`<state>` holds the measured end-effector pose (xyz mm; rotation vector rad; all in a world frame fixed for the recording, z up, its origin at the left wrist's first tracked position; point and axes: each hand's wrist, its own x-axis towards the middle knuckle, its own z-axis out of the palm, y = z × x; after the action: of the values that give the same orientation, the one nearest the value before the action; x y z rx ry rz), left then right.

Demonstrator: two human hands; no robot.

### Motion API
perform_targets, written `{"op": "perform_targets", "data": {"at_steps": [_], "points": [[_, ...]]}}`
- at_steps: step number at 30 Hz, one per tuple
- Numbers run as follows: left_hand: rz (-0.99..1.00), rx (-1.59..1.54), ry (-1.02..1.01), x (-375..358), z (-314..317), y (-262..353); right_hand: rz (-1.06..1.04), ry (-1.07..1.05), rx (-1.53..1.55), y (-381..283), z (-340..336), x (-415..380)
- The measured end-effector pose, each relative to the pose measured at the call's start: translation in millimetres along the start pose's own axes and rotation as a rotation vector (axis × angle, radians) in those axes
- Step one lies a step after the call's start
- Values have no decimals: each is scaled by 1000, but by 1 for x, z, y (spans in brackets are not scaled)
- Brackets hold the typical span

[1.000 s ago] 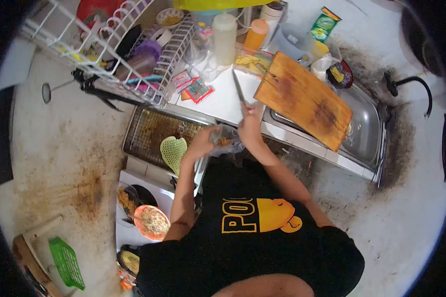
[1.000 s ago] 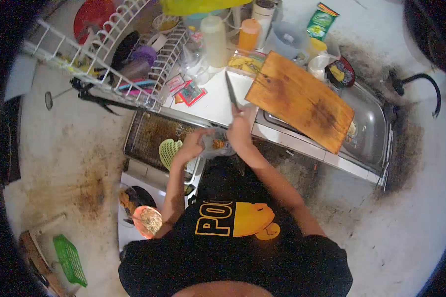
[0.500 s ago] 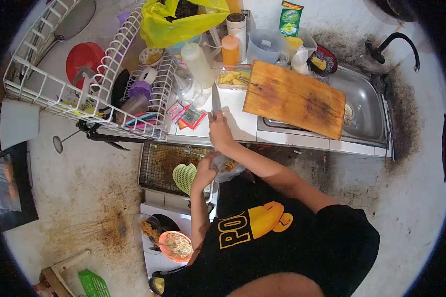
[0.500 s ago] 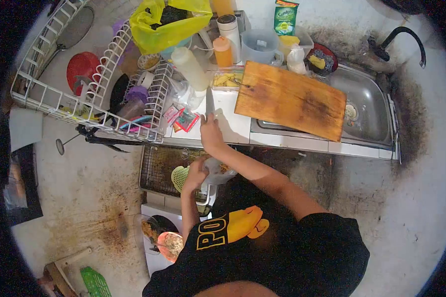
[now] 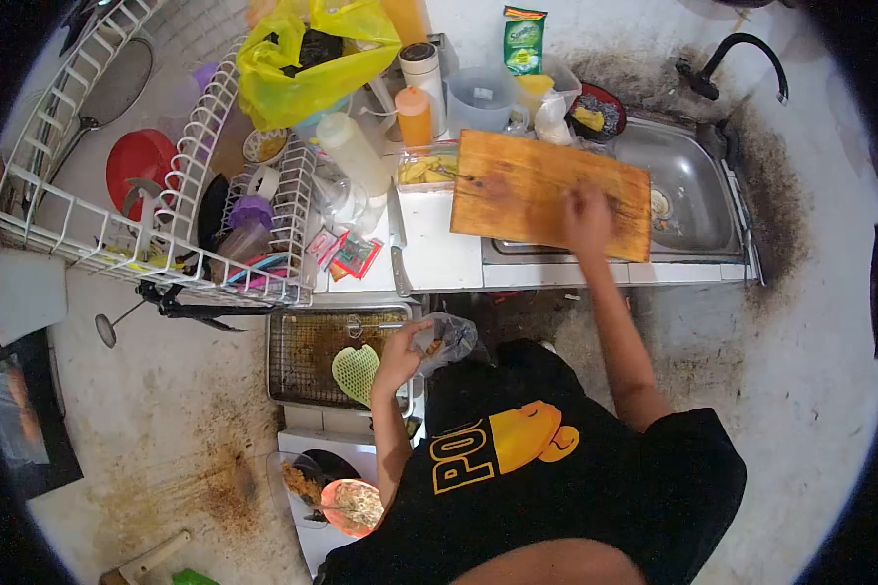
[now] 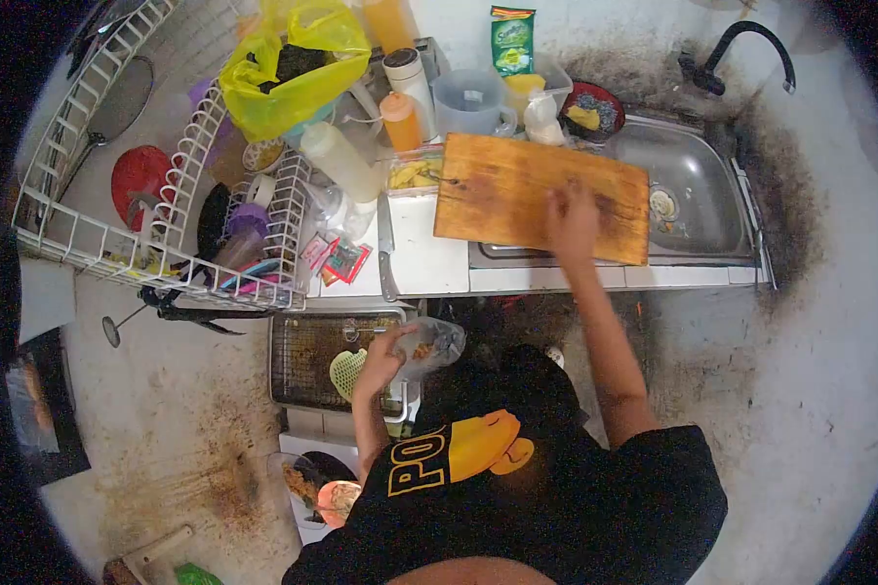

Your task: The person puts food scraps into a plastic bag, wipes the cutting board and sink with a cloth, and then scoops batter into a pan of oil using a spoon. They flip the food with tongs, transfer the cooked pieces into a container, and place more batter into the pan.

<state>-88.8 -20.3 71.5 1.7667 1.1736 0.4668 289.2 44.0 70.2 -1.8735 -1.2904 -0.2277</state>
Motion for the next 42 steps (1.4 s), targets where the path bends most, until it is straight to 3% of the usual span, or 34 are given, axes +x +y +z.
{"op": "perform_targets", "data": {"at_steps": [3,5,6,8,13,15,18,20,29,30,32,37,42], "points": [[62,-67,-46,11,15,-9,30,-19,-170,22,-23,59],[25,-79,-110,18,27,-5,-56,-307,-189,29,-27,90],[32,-75,-113,21,32,-3,-54,-300,-189,37,-23,104],[103,-98,-189,27,39,1,-147,-815,-112,59,-5,129],[10,-42,-193,23,48,18,-128,-1040,-104,69,13,161],[146,9,-132,19,54,6,-132,-1127,-130,72,17,165],[168,-57,-65,6,57,-9,-121,-1044,-68,80,17,161],[114,-93,-88,-2,54,-19,-239,-866,-88,66,2,157],[11,-90,-40,-6,44,-22,-172,-558,-118,9,-60,115],[-19,-86,-33,-6,44,-18,-170,-565,-118,4,-67,105],[-16,-80,-25,-3,47,-13,-257,-293,-82,-5,-81,81],[28,-121,-69,8,55,-4,-256,-65,-165,-59,-131,-4],[26,4,-250,28,71,-23,-160,34,-185,-53,-139,-85]]}}
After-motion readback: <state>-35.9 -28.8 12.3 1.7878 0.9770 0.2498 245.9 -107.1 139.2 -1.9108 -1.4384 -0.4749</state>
